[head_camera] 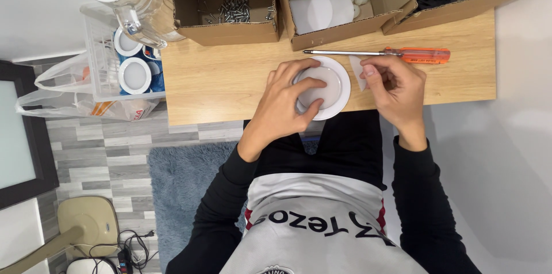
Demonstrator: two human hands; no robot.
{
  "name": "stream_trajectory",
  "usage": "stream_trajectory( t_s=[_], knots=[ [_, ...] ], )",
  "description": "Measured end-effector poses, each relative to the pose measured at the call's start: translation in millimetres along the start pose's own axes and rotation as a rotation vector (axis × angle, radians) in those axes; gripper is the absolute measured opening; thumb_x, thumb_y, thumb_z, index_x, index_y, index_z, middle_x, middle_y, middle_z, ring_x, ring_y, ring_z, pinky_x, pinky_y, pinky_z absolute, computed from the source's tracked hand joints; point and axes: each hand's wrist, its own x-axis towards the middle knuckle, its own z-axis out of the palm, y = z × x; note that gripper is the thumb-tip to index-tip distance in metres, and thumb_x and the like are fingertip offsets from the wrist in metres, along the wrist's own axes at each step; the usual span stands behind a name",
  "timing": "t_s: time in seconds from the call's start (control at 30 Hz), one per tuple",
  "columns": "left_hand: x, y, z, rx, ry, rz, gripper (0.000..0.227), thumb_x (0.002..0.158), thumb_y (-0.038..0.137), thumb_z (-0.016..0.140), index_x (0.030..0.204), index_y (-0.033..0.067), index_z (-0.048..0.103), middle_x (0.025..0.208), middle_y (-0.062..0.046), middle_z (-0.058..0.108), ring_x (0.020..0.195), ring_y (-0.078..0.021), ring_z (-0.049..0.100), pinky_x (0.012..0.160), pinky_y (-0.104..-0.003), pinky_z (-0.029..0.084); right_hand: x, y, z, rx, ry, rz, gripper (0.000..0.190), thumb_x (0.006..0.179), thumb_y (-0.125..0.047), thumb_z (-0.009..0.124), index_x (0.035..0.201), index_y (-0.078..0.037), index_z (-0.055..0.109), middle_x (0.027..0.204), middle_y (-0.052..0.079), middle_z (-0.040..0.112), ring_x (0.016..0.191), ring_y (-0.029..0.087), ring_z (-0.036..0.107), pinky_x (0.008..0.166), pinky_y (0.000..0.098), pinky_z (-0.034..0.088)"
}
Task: Assembling small circular LED light fixtures by fitting together plastic rings, heat sinks, and diffusers.
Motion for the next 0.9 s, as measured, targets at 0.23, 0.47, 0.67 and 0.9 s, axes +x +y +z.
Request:
stream_trajectory(
  t_s=[0.23,0.47,0.67,0.9],
  knots=[
    [6.2,5.2,-2.9,0.002,-0.027,-0.046,0.021,0.090,0.019,0.084,0.110,0.0142,0.079,0.140,-0.008,0.063,0.129,-0.0348,0.059,0.098,-0.045,0.045,-0.6,1.8,0.6,-0.034,-0.003,-0.009,0.009,0.113,0.004,0.073,0.112,0.005,0.082,0.083,0.019,0.076,0.068,0.026,0.073,0.057,0.0353,0.055],
    [4.0,8.9,9.0,0.218,-0.003,0.083,0.014,0.093,0.012,0.080,0.107,0.0090,0.077,0.141,-0.013,0.062,0.131,-0.0378,0.058,0.094,-0.045,0.046,0.2,-1.0,1.0,-0.048,0.003,-0.023,0.009,0.112,0.002,0.074,0.112,0.003,0.083,0.082,0.016,0.076,0.067,0.024,0.073,0.058,0.0346,0.056],
    [-11.3,-1.3,37.5,0.293,0.184,0.199,0.013,0.104,0.023,0.070,0.110,0.0149,0.079,0.118,-0.003,0.071,0.116,-0.0245,0.070,0.099,-0.038,0.048,0.8,-1.5,-0.3,-0.065,0.009,-0.041,0.010,0.112,0.000,0.074,0.112,0.002,0.084,0.081,0.017,0.076,0.067,0.026,0.073,0.058,0.0364,0.056],
    [-16.4,0.3,36.2,0.311,0.226,0.250,0.030,0.105,0.037,0.074,0.123,0.0144,0.080,0.128,-0.007,0.077,0.124,-0.0248,0.073,0.113,-0.046,0.046,0.1,-0.6,-0.5,-0.070,0.005,-0.030,0.009,0.113,0.000,0.074,0.112,0.002,0.084,0.081,0.017,0.076,0.068,0.026,0.073,0.063,0.0376,0.056]
  ],
)
